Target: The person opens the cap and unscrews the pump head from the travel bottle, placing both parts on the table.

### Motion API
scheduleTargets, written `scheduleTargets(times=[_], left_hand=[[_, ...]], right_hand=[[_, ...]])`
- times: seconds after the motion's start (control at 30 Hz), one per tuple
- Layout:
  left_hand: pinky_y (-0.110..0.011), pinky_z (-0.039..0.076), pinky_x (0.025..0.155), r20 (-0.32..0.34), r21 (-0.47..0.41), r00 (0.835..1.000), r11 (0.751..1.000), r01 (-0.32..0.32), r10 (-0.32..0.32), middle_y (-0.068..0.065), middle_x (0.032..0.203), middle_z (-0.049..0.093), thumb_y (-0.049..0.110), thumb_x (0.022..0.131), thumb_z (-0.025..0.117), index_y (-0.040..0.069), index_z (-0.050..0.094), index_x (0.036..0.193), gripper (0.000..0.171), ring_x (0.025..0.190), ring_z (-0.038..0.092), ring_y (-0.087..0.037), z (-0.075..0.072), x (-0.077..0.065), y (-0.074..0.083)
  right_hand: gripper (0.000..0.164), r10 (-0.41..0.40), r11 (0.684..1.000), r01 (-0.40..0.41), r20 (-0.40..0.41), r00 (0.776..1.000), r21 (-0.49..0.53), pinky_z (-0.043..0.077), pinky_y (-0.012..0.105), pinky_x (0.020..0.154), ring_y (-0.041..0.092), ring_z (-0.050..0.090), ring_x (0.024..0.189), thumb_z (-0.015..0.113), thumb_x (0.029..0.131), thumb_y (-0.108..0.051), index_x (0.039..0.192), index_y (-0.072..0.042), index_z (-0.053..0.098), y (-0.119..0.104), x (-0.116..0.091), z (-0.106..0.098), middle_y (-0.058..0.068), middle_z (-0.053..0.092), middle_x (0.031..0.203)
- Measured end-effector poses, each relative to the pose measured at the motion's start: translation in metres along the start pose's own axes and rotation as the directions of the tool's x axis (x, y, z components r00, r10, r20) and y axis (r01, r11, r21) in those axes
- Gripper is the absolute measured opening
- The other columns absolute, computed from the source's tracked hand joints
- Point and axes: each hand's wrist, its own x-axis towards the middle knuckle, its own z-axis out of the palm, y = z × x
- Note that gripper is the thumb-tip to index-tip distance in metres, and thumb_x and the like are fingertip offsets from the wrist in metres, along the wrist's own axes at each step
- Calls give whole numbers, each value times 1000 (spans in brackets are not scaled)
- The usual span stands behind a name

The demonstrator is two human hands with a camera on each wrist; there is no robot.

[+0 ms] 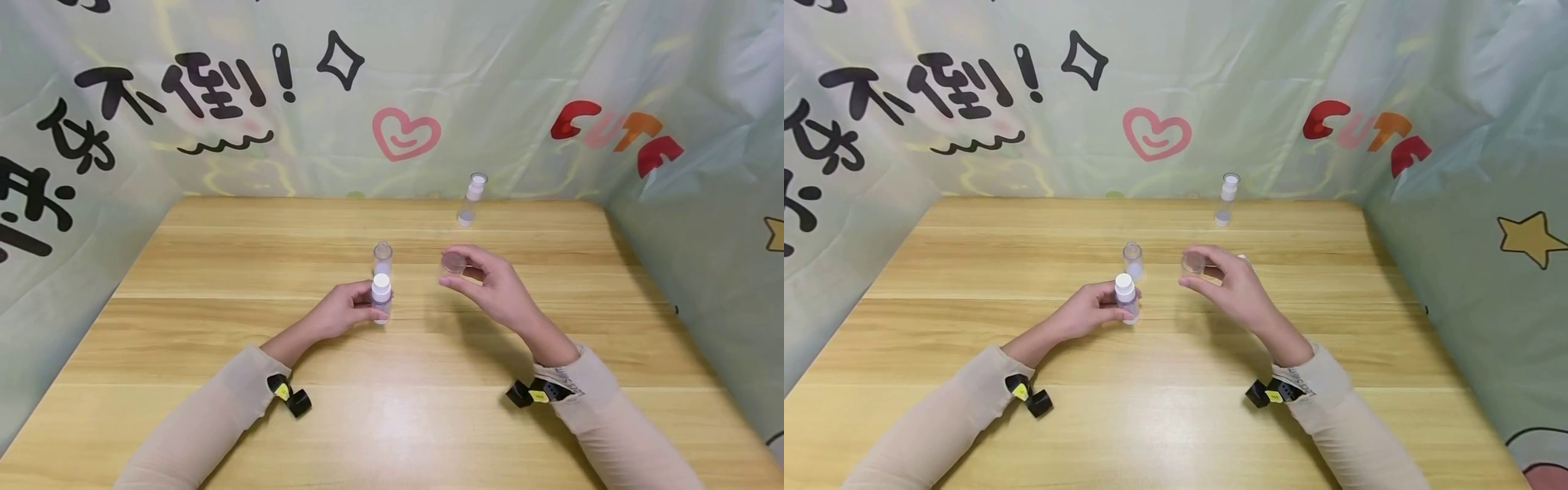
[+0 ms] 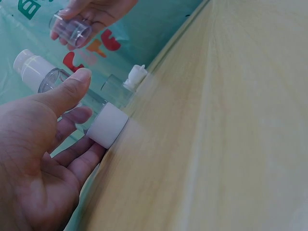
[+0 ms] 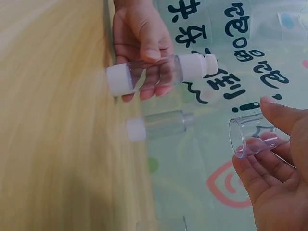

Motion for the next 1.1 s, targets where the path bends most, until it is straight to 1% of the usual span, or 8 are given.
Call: scheduleTargets(times=[0.13,0.37,0.57,0.67,0.97,1.1], left_hand=[[-32,54,92,2,-1,1000,1000,2,-2,-10,116,68,21,86,76,6,64,121,40,108,65,-23,0,1,0],[-32,54,92,1,4,1000,1000,9,-9,-10,116,68,20,86,77,6,64,121,40,107,65,-24,-1,1,1],[-32,54,92,-2,0,1000,1000,2,-2,-10,115,68,19,85,77,6,64,121,40,107,65,-24,-1,1,1],[-32,54,91,-2,-1,1000,1000,6,-6,-10,115,69,19,85,77,6,65,121,40,106,65,-23,0,1,1],[-31,55,90,-2,0,1000,1000,13,-13,-9,113,69,19,85,77,6,64,121,40,104,66,-22,-1,0,1],[-32,55,90,0,5,1000,1000,13,-13,-9,114,69,20,86,76,6,64,121,40,105,65,-22,0,0,1]], right_hand=[[38,23,1000,-23,6,1000,-9,53,23,91,20,62,104,75,87,-10,124,-5,63,5,-3,-2,9,66,114],[38,61,998,-61,21,998,-18,53,26,90,20,62,104,75,87,-12,123,-5,63,13,-8,-4,9,66,114],[43,88,995,-85,43,995,-52,53,34,93,21,63,103,77,86,-14,125,-3,63,19,-12,-4,10,66,115],[43,102,994,-99,53,993,-56,53,37,92,22,64,102,77,86,-14,125,-4,63,24,-14,-5,10,67,115],[45,107,993,-102,104,989,-55,53,31,92,23,64,104,77,85,-15,125,-1,62,37,-19,-5,11,66,117],[44,110,992,-103,121,986,-68,53,30,92,24,64,104,78,84,-15,123,-2,63,42,-20,-5,11,66,118]])
